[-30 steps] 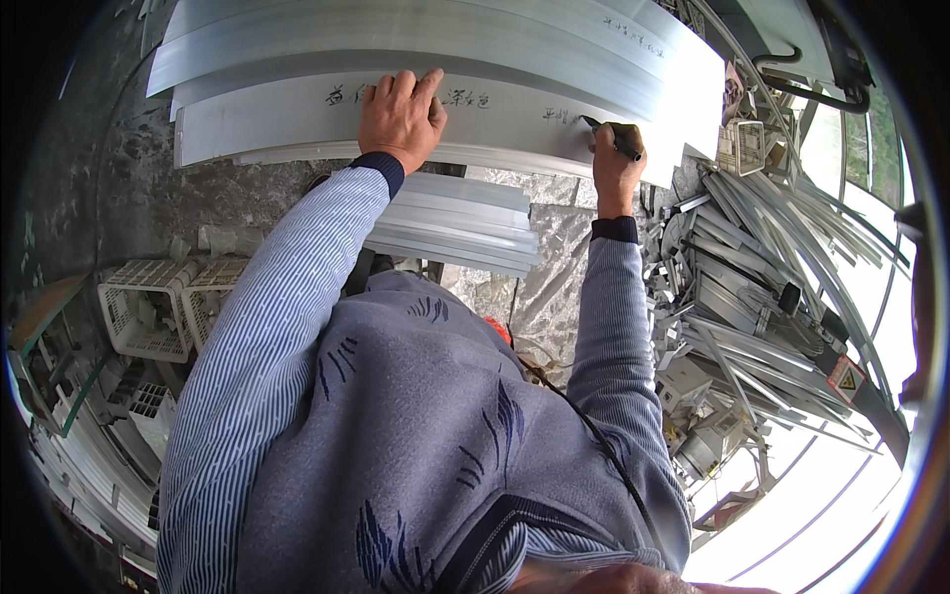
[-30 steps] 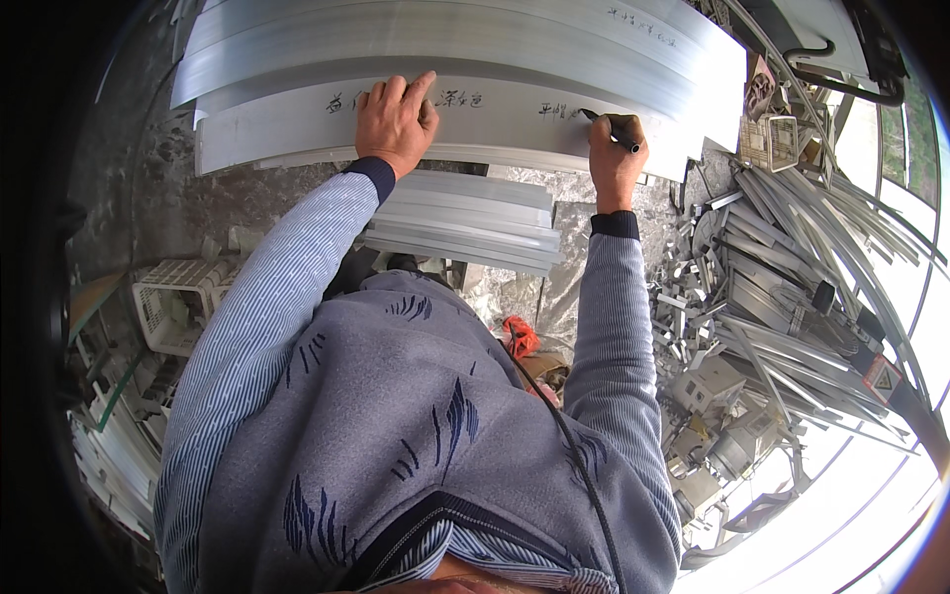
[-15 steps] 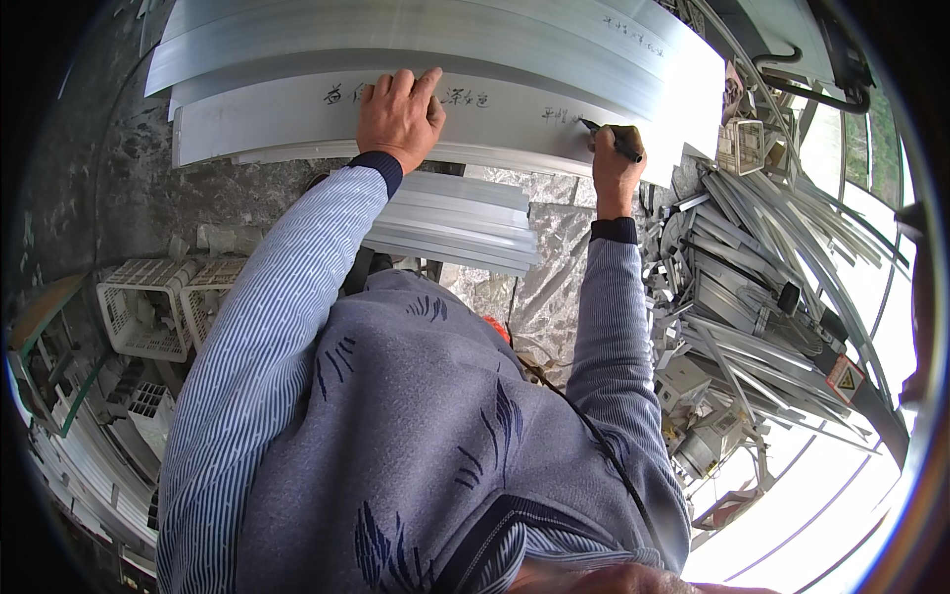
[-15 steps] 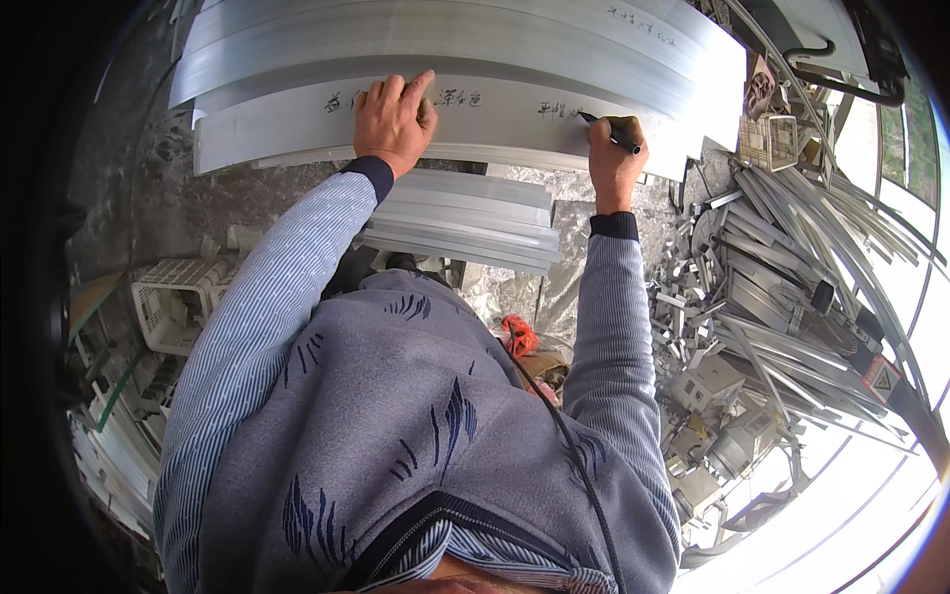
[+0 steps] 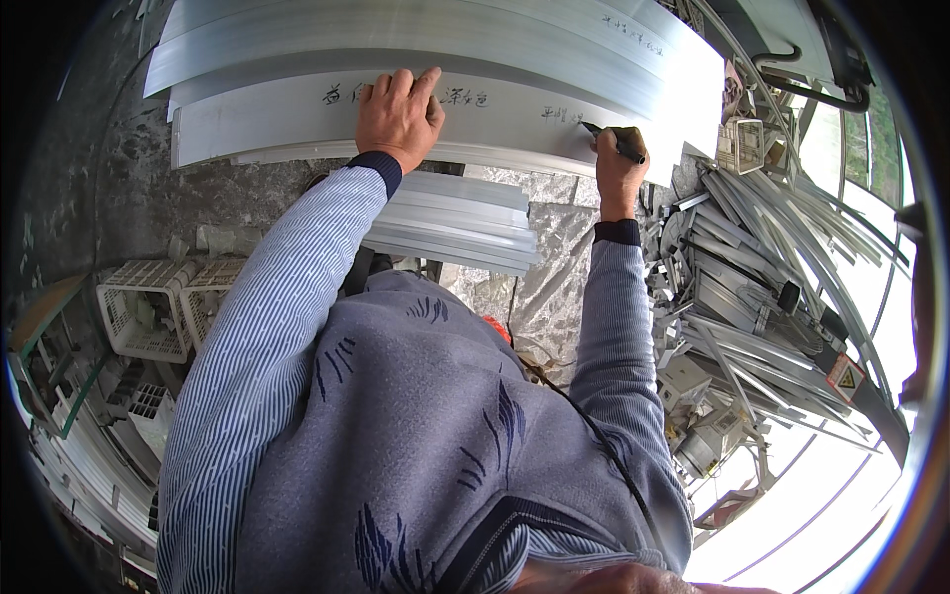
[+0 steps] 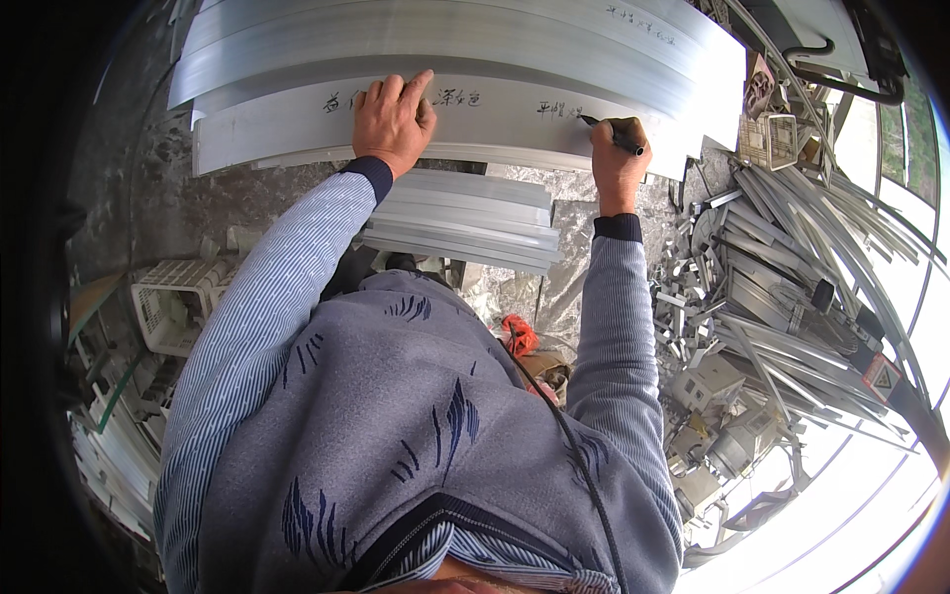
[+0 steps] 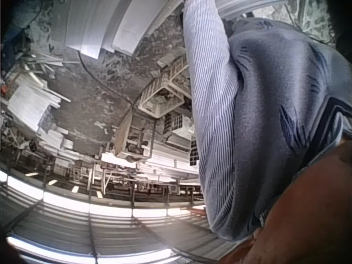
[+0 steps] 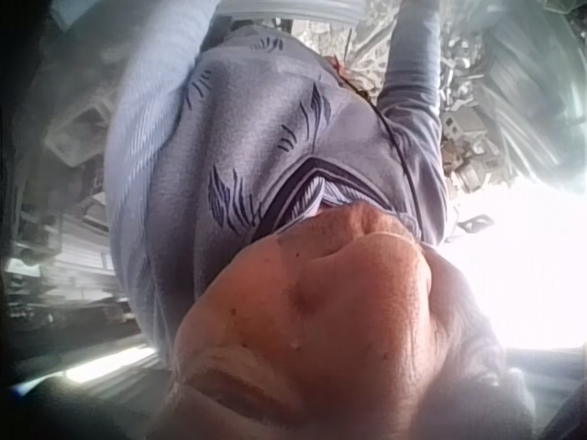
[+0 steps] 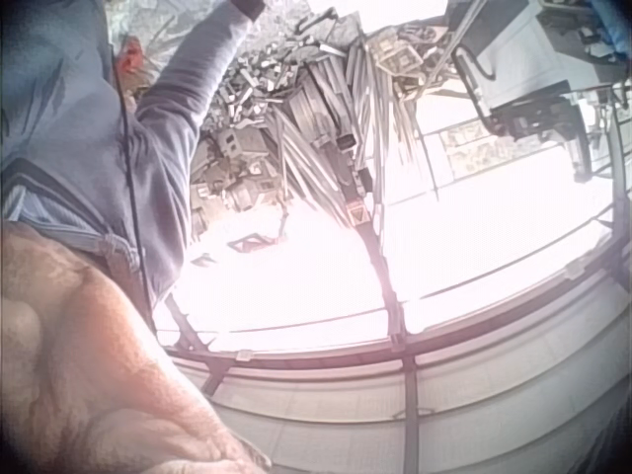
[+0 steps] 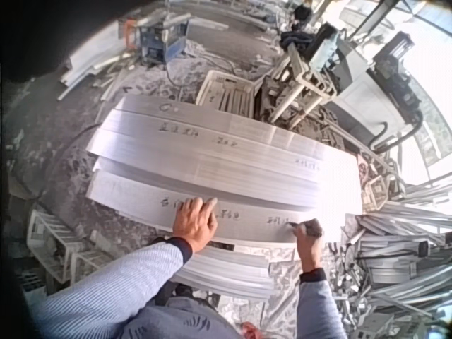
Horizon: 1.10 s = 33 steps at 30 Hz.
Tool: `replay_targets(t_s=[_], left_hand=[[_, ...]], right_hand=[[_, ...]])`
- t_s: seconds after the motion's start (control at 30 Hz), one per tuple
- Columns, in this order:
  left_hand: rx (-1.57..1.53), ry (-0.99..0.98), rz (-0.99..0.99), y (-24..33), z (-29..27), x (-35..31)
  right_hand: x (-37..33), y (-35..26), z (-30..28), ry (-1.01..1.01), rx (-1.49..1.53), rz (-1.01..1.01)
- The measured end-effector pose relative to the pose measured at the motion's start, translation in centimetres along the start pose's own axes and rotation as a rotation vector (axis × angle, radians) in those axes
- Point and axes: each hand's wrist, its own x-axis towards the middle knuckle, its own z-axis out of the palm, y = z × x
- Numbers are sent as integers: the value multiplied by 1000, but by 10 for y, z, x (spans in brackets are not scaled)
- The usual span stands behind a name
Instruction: The person writes Chinese characters on several stacked white metal profiles using a black marker. After labeling, they walk to a nearby workbench and place the marker down.
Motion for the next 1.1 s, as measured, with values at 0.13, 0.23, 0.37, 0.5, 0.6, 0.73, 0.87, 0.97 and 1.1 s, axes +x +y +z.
replay_targets(t_s=[0.13, 0.23, 0.37, 0.5, 0.6, 0.73, 0.87, 0.97, 1.1], left_hand=[[4, -4, -1, 0, 0, 0], [1, -6, 1, 0, 0, 0], [1, -2, 5, -1, 1, 0], [15, -2, 11, 0, 1, -1], [18, -5, 12, 0, 0, -1], [3, -10, 5, -1, 0, 0], [3, 2, 9, 0, 0, 0], [4, 13, 11, -1, 1, 0], [-2, 8, 7, -1, 1, 0]], right_hand=[[2, 3, -5, -54, -50, -8], [4, 3, -8, -79, -31, -38], [7, -3, -4, 0, 102, 35], [8, -4, -4, 11, -12, 21], [8, 1, -5, 30, -12, 29], [9, 5, -6, 38, 7, 43], [7, 4, -11, -38, -69, -29], [7, 6, -10, 6, 11, -10], [8, 12, -8, 33, -7, -5]])
